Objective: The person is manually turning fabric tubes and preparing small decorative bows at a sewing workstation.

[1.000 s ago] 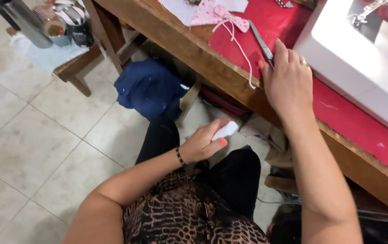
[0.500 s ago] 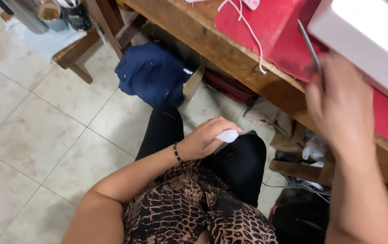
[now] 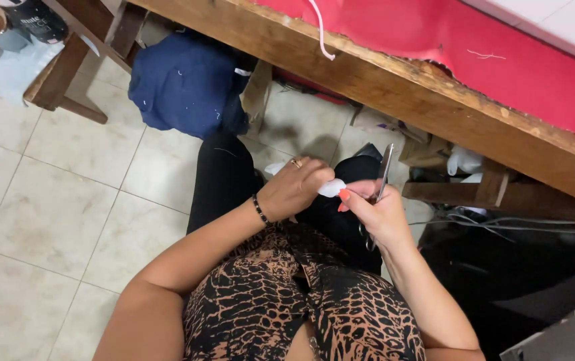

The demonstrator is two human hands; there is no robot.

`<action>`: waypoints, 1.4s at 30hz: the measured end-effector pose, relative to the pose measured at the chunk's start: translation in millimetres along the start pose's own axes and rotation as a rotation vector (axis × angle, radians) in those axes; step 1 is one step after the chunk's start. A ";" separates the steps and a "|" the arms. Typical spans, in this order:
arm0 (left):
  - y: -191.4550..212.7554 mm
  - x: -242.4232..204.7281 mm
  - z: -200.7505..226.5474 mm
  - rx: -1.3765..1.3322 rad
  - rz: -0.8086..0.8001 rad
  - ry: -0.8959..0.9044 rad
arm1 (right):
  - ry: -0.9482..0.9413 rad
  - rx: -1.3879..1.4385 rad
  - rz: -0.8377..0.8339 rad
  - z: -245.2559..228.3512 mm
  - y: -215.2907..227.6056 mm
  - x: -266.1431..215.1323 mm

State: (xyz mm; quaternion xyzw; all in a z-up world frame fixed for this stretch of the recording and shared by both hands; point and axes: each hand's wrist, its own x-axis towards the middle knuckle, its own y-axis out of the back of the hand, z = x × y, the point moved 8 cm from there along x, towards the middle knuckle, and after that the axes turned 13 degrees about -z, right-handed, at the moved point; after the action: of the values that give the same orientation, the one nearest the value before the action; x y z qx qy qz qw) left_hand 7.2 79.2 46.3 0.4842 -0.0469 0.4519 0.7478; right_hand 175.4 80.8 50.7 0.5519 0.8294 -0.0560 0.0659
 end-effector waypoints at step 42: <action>54.7 20.3 50.2 0.236 0.006 0.160 | 0.061 -0.576 0.094 -22.3 -14.5 -8.2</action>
State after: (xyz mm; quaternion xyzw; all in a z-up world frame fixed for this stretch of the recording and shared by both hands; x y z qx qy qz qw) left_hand -1.9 60.2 120.3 0.5311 0.0650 0.4937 0.6856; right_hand 164.1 71.5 74.4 0.5499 0.7862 0.2016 0.1972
